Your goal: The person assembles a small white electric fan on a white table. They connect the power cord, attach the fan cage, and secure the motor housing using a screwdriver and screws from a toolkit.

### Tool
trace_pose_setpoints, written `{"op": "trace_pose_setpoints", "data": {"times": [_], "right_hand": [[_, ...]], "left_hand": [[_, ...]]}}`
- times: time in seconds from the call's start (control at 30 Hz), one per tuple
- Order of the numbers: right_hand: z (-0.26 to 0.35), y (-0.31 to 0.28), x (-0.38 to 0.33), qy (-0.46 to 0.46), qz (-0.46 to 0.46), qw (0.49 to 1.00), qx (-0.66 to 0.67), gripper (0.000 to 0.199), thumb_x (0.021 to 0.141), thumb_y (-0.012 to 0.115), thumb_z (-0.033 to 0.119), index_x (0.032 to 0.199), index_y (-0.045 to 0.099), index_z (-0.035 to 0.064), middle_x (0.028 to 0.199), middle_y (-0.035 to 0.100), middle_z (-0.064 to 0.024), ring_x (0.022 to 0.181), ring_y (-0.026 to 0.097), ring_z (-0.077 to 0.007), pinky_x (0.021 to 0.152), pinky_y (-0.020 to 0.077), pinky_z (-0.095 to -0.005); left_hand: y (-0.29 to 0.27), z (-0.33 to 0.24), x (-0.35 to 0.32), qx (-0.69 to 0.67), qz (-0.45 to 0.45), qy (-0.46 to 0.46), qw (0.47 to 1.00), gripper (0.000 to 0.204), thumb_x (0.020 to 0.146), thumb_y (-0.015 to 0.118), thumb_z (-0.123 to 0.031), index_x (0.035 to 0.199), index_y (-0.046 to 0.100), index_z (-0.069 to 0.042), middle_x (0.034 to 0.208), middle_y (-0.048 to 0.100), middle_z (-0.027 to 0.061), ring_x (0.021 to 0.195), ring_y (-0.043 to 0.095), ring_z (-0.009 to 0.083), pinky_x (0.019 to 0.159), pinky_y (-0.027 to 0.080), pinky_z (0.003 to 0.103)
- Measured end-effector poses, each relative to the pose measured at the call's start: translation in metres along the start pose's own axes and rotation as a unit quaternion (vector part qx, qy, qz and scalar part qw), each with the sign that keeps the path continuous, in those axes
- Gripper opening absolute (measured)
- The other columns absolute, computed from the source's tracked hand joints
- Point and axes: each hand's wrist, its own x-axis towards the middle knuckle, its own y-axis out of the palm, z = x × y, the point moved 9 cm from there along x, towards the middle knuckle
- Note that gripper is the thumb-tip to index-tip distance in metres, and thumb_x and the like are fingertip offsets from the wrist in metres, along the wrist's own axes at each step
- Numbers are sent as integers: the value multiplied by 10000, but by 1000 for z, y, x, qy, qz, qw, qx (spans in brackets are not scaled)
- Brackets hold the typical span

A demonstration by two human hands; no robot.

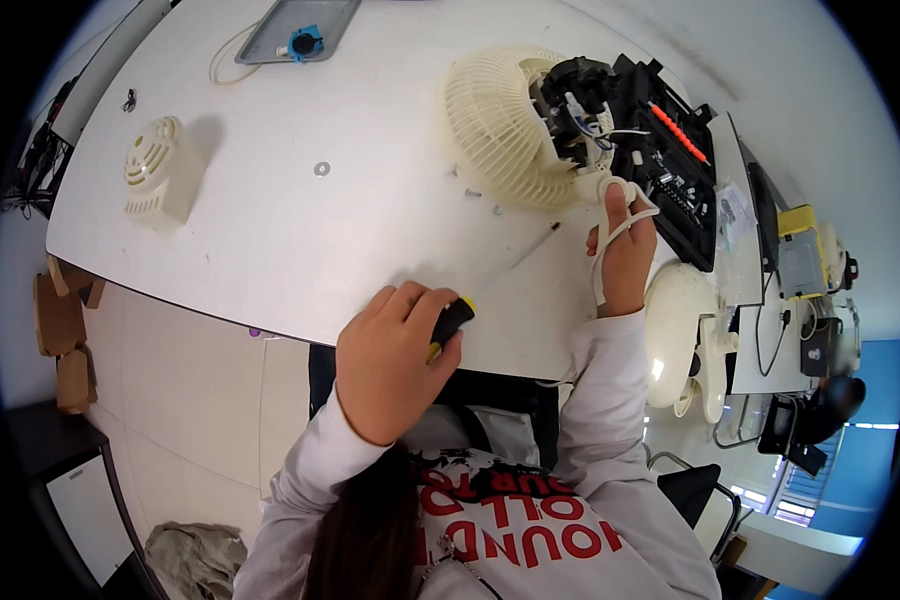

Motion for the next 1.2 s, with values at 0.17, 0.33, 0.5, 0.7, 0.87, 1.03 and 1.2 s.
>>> {"op": "trace_pose_setpoints", "data": {"times": [0.17, 0.33, 0.5, 0.7, 0.87, 1.03, 1.2], "right_hand": [[-2, 1, 0, 52, 23, 998, 34, 351, 936, 602, 372, 985, 613, 25, 717, 567, -10, 437, 439, -77, 408, 344, -215], [-12, -1, 1, 78, 31, 995, 53, 450, 943, 542, 469, 978, 611, 26, 678, 552, -10, 430, 439, -82, 393, 322, -216], [-19, 7, -4, 137, 67, 983, 97, 490, 951, 491, 528, 1013, 585, 51, 641, 523, -1, 416, 413, -82, 378, 295, -215], [-25, 20, -10, 214, 148, 939, 223, 460, 991, 409, 513, 1069, 552, 82, 633, 474, 13, 403, 359, -70, 376, 286, -206], [-25, 33, -16, 269, 239, 858, 366, 448, 1011, 369, 491, 1130, 470, 71, 719, 421, 9, 441, 358, -70, 397, 313, -212], [-23, 45, -26, 335, 269, 757, 491, 472, 1012, 378, 477, 1163, 435, 34, 743, 416, -7, 464, 374, -82, 430, 339, -230], [-24, 47, -32, 367, 261, 709, 543, 528, 1011, 393, 465, 1245, 406, -8, 748, 411, -10, 484, 383, -89, 459, 334, -243]], "left_hand": [[-34, 14, -5, -115, 20, -72, 991, 313, 701, 690, -1, 1005, 645, -63, 857, 645, 44, 663, 564, 158, 572, 428, 271], [-63, 47, 12, 36, -150, -141, 978, 301, 740, 687, -26, 1031, 611, -51, 887, 612, 80, 754, 598, 260, 652, 477, 361], [-57, 72, 41, 154, -158, -149, 964, 279, 788, 681, -82, 1059, 622, -51, 928, 632, 64, 708, 570, 224, 643, 470, 321], [-60, 83, 63, 216, -162, -154, 951, 270, 800, 681, -109, 1063, 619, -92, 945, 642, 50, 811, 614, 240, 658, 483, 336], [-54, 83, 69, 257, -133, -139, 947, 265, 811, 684, -124, 1067, 617, -109, 961, 643, 43, 871, 622, 241, 690, 499, 339], [-56, 70, 71, 297, -184, -68, 934, 269, 759, 701, -81, 1016, 625, -83, 988, 624, 66, 834, 589, 264, 655, 489, 372], [-53, 13, 90, 190, -158, 83, 965, 287, 756, 709, -81, 1035, 643, -96, 1040, 622, 54, 933, 593, 257, 757, 489, 363]]}}
